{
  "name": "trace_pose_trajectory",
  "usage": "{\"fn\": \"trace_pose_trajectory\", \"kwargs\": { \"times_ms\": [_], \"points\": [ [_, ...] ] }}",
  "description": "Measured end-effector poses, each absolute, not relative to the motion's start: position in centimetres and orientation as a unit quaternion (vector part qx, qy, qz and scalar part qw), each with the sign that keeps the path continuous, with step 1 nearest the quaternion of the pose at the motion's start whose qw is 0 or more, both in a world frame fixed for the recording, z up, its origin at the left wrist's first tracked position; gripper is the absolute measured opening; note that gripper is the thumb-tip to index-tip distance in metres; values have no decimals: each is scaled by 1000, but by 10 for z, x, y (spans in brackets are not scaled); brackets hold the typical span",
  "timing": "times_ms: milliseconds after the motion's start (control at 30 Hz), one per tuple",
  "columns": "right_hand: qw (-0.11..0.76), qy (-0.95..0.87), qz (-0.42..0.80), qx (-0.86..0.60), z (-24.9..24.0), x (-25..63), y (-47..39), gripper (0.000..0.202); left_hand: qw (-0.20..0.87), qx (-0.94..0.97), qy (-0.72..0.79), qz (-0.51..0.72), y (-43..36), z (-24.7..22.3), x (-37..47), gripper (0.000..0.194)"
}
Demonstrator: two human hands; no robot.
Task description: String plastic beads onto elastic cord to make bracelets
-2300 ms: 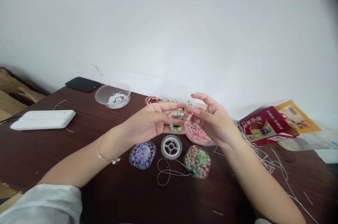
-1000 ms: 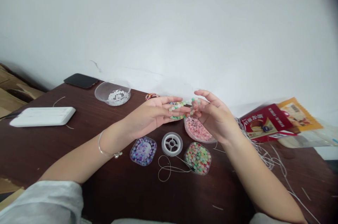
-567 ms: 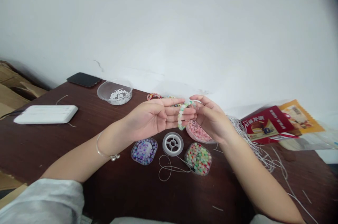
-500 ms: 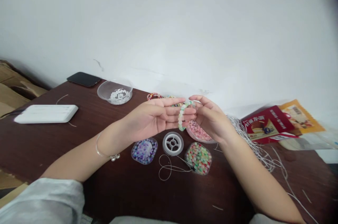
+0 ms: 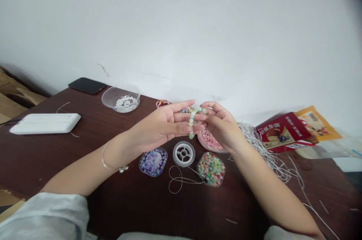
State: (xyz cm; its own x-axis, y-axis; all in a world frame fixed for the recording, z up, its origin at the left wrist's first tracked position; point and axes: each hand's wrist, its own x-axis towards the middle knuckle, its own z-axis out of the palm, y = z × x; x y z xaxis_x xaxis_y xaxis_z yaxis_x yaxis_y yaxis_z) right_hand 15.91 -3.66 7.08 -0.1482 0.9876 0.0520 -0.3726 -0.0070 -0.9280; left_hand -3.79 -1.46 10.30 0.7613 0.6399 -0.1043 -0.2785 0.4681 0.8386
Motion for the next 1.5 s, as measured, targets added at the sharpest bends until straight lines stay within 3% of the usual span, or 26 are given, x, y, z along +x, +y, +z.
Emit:
{"fn": "trace_pose_trajectory", "kwargs": {
  "times_ms": [133, 367, 567, 667, 767, 1100, 1400, 1500],
  "points": [
    [582, -438, 592, -346, 77, 162, -38, 22, 812, 450, 215, 303, -11, 101, -36, 81],
    [605, -448, 564, -339, 86, 169, -45, 18, 799, 444, 252, 318, -9, 100, -31, 60],
    [599, -464, 556, -343, 85, 169, -45, 14, 812, 434, 228, 318, -6, 91, -29, 16],
    [588, -472, 566, -334, 84, 169, -45, 14, 813, 432, 241, 308, -5, 88, -27, 8],
    [581, -479, 571, -326, 84, 169, -45, 13, 813, 433, 246, 302, -6, 88, -26, 8],
    [577, -481, 570, -333, 80, 166, -44, 14, 840, 409, 215, 285, -8, 88, -24, 35],
    [564, -500, 564, -338, 81, 167, -46, 13, 882, 352, 192, 249, -8, 92, -27, 45],
    [562, -505, 555, -347, 80, 165, -46, 13, 902, 322, 143, 251, -8, 94, -29, 40]
  ]
}}
